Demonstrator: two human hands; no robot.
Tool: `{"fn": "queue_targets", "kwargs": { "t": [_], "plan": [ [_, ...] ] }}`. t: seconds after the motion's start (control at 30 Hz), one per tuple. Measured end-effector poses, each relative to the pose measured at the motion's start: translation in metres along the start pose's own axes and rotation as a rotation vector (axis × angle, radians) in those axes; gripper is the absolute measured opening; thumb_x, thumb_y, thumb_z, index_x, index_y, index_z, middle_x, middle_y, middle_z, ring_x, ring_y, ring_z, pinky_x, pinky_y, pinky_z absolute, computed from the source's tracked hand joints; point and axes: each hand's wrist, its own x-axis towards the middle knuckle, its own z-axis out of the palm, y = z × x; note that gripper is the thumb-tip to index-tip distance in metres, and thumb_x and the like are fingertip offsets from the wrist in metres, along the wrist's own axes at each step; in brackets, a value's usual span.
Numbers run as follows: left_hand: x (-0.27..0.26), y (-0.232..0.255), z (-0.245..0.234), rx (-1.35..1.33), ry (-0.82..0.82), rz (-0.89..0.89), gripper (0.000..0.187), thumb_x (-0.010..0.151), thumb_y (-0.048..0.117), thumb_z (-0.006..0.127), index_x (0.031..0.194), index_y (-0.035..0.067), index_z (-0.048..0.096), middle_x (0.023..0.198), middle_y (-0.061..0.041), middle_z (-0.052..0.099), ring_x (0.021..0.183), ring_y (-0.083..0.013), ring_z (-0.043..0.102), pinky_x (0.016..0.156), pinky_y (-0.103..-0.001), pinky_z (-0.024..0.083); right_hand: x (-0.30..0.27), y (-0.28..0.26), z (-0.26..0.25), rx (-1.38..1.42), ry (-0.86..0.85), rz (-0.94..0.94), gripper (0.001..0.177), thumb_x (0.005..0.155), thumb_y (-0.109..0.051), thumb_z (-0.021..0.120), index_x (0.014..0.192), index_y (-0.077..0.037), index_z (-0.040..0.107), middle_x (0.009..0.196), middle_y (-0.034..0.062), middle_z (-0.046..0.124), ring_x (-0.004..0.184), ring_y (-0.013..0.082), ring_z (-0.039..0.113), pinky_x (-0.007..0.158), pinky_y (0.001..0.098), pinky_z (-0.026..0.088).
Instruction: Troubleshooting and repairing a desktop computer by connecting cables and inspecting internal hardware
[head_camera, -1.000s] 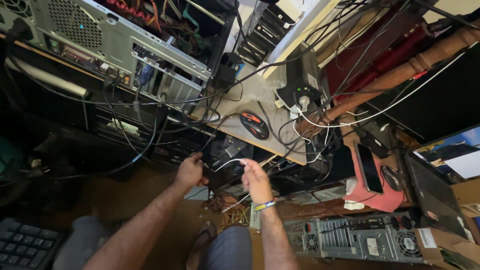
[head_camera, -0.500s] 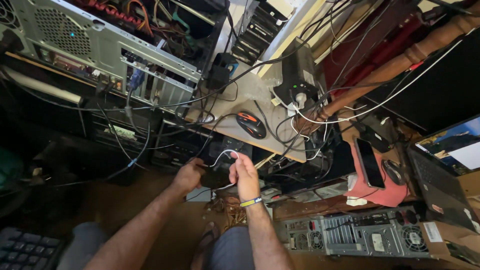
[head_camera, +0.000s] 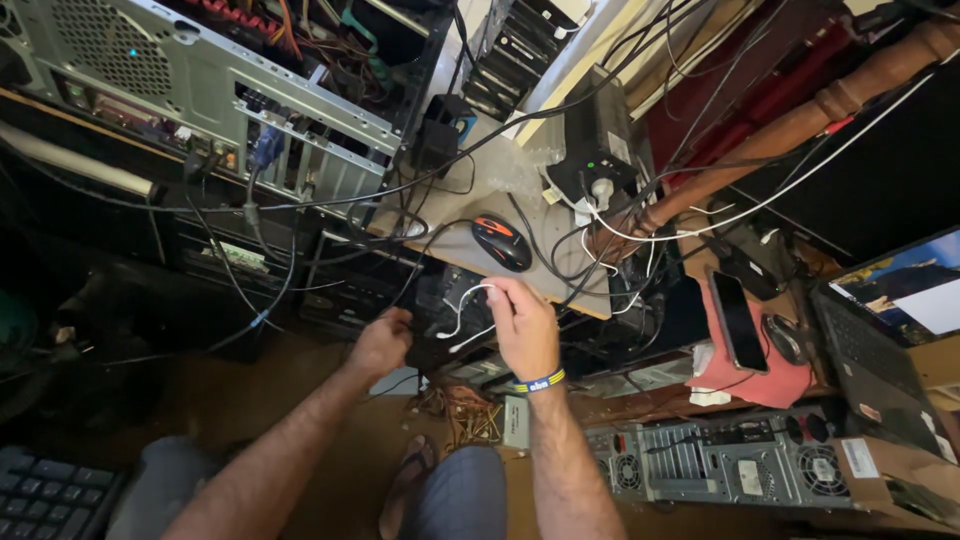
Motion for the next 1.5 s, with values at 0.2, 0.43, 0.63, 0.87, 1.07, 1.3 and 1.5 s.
{"fn": "queue_targets", "kwargs": {
  "t": [0.2, 0.43, 0.63, 0.87, 1.07, 1.3, 1.5],
  "plan": [
    [0.021, -0.019, 0.006, 0.128, 0.007, -0.034, 0.042, 0.090, 0.035, 0.064, 0.132, 0.031, 0.066, 0.121, 0.000, 0.077, 0.111, -0.0236, 0.073, 0.100, -0.038, 0.056, 0.022, -0.008, -0.018, -0.306, 0.130, -0.291, 0.010, 0.099, -0.023, 0.069, 0.102, -0.019, 0.078, 0.085, 0.0018, 0.072, 0.081, 0.0251, 0.072, 0.077, 0.0348, 0.058],
    [-0.031, 0.042, -0.019, -0.078, -0.020, -0.018, 0.043, 0.097, 0.024, 0.055, 0.140, 0.019, 0.062, 0.115, -0.010, 0.077, 0.059, -0.0223, 0.076, 0.065, -0.033, 0.065, 0.023, -0.022, -0.043, -0.266, 0.176, -0.096, 0.013, 0.101, -0.018, 0.065, 0.105, -0.013, 0.076, 0.081, 0.0090, 0.075, 0.080, 0.0313, 0.075, 0.073, 0.0405, 0.060],
    [-0.014, 0.025, -0.007, -0.261, 0.049, 0.029, 0.030, 0.098, 0.015, 0.051, 0.125, 0.015, 0.065, 0.111, -0.015, 0.077, 0.044, -0.0229, 0.069, 0.046, -0.033, 0.058, -0.003, -0.011, -0.050, -0.194, 0.233, 0.060, 0.011, 0.100, -0.021, 0.067, 0.102, -0.012, 0.073, 0.073, 0.0102, 0.075, 0.074, 0.0318, 0.075, 0.065, 0.0401, 0.058],
    [-0.001, 0.030, -0.001, -0.278, 0.002, 0.132, 0.027, 0.095, 0.006, 0.048, 0.114, 0.012, 0.064, 0.079, -0.017, 0.073, 0.042, -0.0251, 0.066, 0.035, -0.029, 0.050, -0.021, 0.007, -0.057, 0.444, 0.385, 0.440, 0.011, 0.107, -0.015, 0.048, 0.105, -0.008, 0.057, 0.064, 0.0094, 0.066, 0.053, 0.0147, 0.063, 0.043, 0.0198, 0.046],
    [-0.017, 0.046, -0.013, -0.297, 0.038, 0.127, 0.026, 0.090, 0.003, 0.047, 0.100, 0.016, 0.067, 0.062, -0.012, 0.069, 0.041, -0.0238, 0.066, 0.038, -0.028, 0.046, -0.017, 0.051, -0.067, 0.757, 0.521, 0.422, 0.010, 0.111, -0.023, 0.045, 0.109, -0.014, 0.050, 0.069, 0.0125, 0.066, 0.053, 0.0156, 0.065, 0.041, 0.0177, 0.042],
    [-0.029, 0.069, -0.019, -0.500, 0.049, 0.152, 0.012, 0.094, 0.002, 0.050, 0.095, 0.012, 0.055, 0.096, -0.016, 0.080, 0.035, -0.0156, 0.055, 0.037, -0.024, 0.039, -0.012, 0.049, -0.091, 0.821, 0.524, 0.357, 0.012, 0.112, -0.027, 0.046, 0.112, -0.015, 0.049, 0.078, 0.0143, 0.070, 0.058, 0.0171, 0.068, 0.044, 0.0187, 0.043],
    [-0.022, 0.058, -0.013, -0.609, 0.034, 0.135, 0.016, 0.095, 0.009, 0.059, 0.109, 0.009, 0.067, 0.075, -0.017, 0.076, 0.035, -0.0190, 0.058, 0.030, -0.023, 0.037, -0.034, 0.042, -0.075, 0.709, 0.442, 0.454, 0.008, 0.111, -0.023, 0.047, 0.108, -0.016, 0.049, 0.069, 0.0139, 0.065, 0.048, 0.0166, 0.063, 0.037, 0.0181, 0.037]
  ]
}}
